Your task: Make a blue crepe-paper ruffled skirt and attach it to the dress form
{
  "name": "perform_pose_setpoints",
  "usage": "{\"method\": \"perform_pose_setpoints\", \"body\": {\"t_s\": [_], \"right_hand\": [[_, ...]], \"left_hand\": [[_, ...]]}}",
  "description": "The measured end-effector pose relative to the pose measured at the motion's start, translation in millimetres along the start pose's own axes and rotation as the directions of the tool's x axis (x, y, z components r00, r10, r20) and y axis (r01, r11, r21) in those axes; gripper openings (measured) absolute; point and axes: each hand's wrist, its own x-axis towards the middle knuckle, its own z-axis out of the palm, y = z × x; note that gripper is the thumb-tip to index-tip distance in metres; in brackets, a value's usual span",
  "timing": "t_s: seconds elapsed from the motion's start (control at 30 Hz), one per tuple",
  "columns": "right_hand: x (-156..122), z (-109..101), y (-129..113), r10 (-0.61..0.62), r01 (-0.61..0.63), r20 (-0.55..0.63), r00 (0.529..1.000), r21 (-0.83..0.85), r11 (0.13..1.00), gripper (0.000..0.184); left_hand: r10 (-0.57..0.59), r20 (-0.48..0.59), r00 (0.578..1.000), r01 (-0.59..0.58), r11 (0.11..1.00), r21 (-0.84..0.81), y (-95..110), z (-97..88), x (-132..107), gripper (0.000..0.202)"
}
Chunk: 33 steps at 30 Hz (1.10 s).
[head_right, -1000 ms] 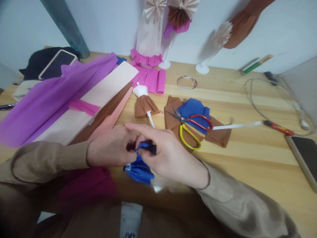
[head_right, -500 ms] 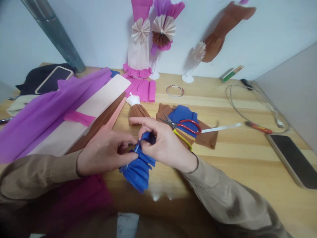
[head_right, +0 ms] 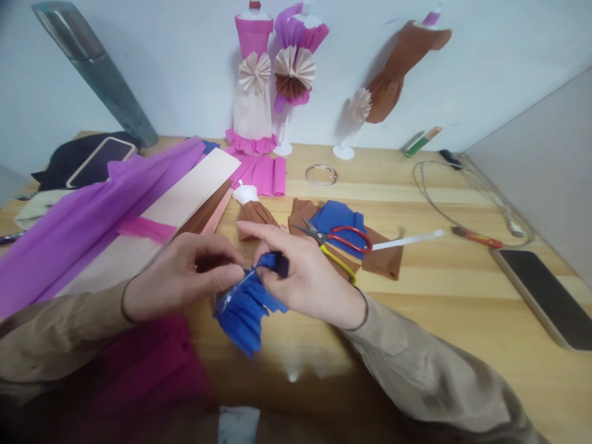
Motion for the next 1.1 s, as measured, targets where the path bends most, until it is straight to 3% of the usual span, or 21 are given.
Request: {"method": "perform_pose_setpoints", "body": {"t_s": [0.13,0.3,0.43,0.63,0.73,0.9,1.1], "right_hand": [[-2.0,0.0,-5.4,-0.011,0.011,-0.009,1.000,-0.010,1.000,0.051],[-3.7,1.2,-6.1,0.035,-0.035,0.007,0.999,0.019,0.999,0.048],[-1.1,0.7,-1.9,0.123,-0.139,0.086,0.989,0.227,0.964,0.048],[2.8,-9.5,5.6,0.230,-0.335,0.271,0.935,0.453,0.826,0.047],[3.9,-13.8,9.4,0.302,-0.406,0.289,0.908,0.440,0.801,0.046],[7.7,-10.9,9.0,0.261,-0.397,0.398,0.879,0.311,0.864,0.030],[7.4,-2.1,5.8,0.374,-0.484,0.360,0.855,0.289,0.826,0.019]], "left_hand": [[-0.067,0.095,0.993,0.076,0.992,-0.097,-7.6,9.9,7.7,0.016],[-0.120,0.101,0.988,0.144,0.952,-0.271,-10.4,16.2,12.0,0.013],[-0.112,0.109,0.988,0.139,0.947,-0.290,-9.8,16.1,11.6,0.012],[-0.079,0.082,0.994,0.102,0.938,-0.332,-11.9,17.9,11.6,0.011],[-0.075,0.069,0.995,0.095,0.929,-0.358,-12.3,18.5,12.1,0.012],[-0.130,0.057,0.990,0.141,0.935,-0.325,-10.1,18.1,12.6,0.012],[-0.097,-0.006,0.995,0.094,0.976,-0.195,-12.6,20.2,11.6,0.011]]}}
